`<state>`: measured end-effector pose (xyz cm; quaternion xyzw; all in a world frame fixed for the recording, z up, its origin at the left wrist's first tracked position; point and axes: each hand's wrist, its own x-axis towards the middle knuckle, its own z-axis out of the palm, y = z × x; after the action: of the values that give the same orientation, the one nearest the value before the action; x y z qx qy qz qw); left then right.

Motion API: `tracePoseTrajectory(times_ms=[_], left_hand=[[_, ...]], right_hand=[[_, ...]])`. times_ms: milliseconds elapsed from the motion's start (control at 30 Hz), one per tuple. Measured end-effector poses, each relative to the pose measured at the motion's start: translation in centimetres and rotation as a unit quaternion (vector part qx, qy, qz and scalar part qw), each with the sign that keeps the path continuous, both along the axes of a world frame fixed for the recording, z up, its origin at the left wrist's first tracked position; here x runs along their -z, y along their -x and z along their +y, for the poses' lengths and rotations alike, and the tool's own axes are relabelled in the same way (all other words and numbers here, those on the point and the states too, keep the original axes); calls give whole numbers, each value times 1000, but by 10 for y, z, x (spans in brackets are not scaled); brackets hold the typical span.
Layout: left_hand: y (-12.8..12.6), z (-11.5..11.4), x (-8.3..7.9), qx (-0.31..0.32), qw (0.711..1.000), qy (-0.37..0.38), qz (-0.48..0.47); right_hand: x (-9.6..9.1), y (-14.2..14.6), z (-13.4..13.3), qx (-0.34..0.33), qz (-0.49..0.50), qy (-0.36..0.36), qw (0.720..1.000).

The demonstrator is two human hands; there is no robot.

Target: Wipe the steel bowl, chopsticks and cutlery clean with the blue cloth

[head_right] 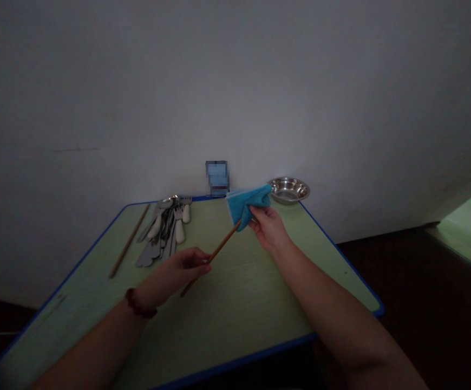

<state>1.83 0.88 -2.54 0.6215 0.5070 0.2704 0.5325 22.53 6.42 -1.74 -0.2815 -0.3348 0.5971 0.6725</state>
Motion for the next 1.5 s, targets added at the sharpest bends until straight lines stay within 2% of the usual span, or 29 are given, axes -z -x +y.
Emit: tracePoseTrajectory(times_ms=[200,733,967,1300,1500], left_hand=[[2,1,3,10,1000,-7,2],[1,0,-4,5,999,-7,49],[1,-2,-7,-1,998,41,54],[3,-2,-6,2,998,36,53],[3,-4,-11,-3,998,29,62]], right_hand=[[0,-2,2,9,3,6,1000],[-2,-7,7,15,41,27,999],[-1,-8,9,15,42,18,999],[-1,-11,11,31,57,16,998],[-3,-13,11,48,64,24,997]])
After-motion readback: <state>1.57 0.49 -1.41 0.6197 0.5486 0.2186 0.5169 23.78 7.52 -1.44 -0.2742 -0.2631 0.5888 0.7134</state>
